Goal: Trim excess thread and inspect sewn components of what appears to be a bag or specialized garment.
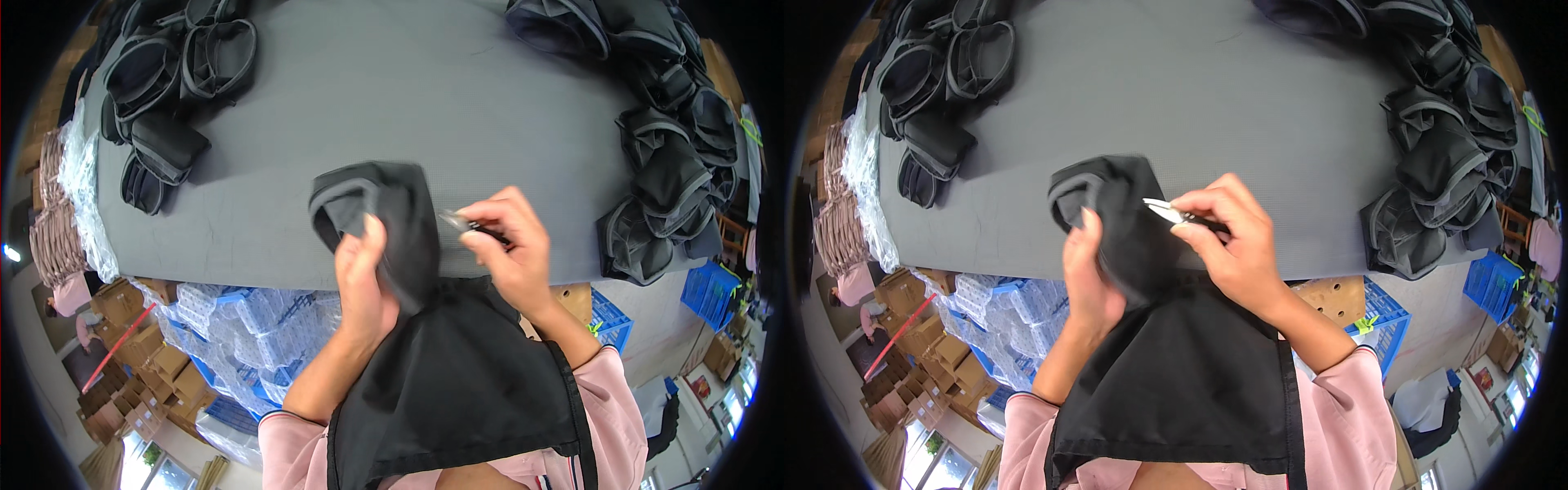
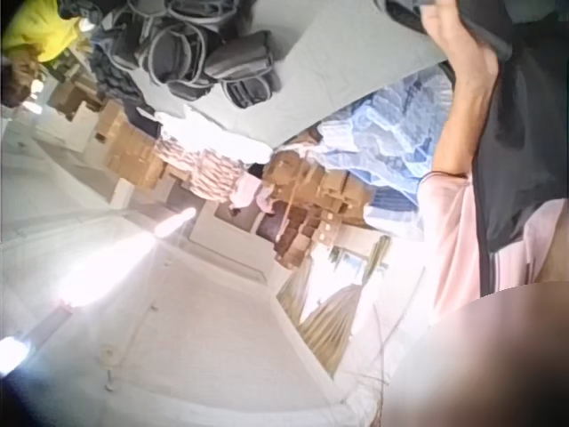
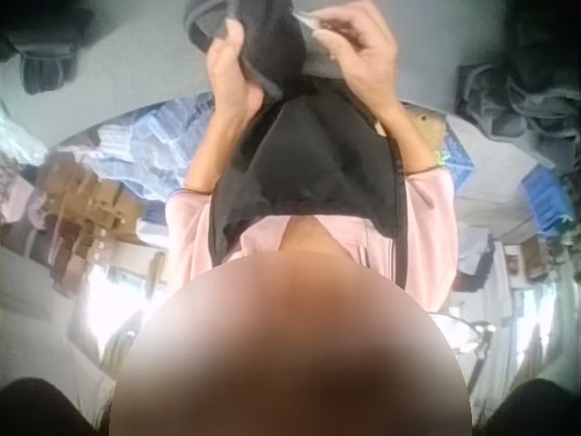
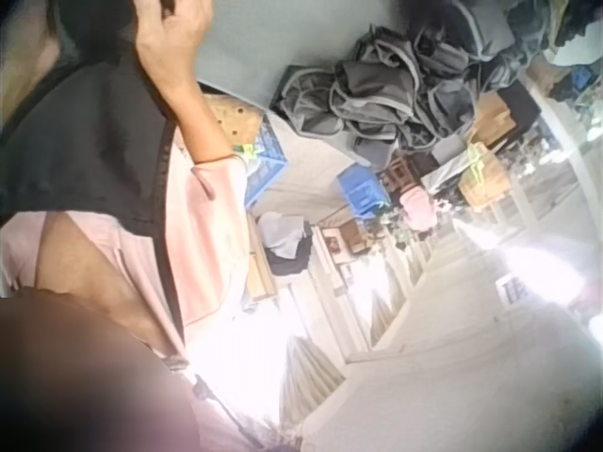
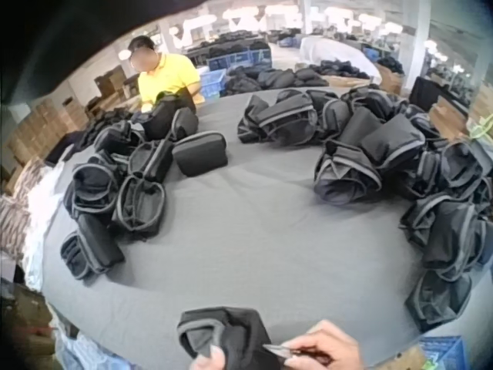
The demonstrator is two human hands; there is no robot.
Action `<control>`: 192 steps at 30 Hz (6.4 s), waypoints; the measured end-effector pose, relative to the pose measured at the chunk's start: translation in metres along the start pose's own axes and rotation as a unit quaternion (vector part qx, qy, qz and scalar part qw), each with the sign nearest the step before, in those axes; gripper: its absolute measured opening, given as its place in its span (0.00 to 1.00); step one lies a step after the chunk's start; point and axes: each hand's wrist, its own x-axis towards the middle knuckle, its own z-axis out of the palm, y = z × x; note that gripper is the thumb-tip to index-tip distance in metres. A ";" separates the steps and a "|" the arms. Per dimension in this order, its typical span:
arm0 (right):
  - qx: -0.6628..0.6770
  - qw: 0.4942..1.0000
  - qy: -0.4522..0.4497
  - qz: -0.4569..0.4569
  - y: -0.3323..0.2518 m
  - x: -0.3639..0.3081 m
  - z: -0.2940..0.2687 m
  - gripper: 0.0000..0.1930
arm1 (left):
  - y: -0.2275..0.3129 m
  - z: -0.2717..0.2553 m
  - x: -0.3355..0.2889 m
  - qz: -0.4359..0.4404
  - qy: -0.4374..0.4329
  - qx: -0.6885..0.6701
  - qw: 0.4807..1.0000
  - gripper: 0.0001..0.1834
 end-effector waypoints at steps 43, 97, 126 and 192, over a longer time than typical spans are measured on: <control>-0.224 0.971 0.054 -0.058 0.088 0.002 0.003 0.12 | -0.038 -0.018 0.116 -0.016 -0.023 0.425 0.905 0.15; -0.282 0.956 0.079 -0.004 0.085 0.014 -0.014 0.10 | -0.013 0.009 0.136 0.104 -0.204 0.820 0.525 0.14; 0.011 0.973 0.069 0.219 0.114 0.039 0.018 0.08 | -0.007 0.001 0.144 0.063 -0.224 0.732 0.641 0.11; -0.381 0.879 -0.152 -0.245 -0.017 0.065 -0.062 0.10 | 0.031 0.017 0.093 -0.060 -0.365 0.506 0.779 0.19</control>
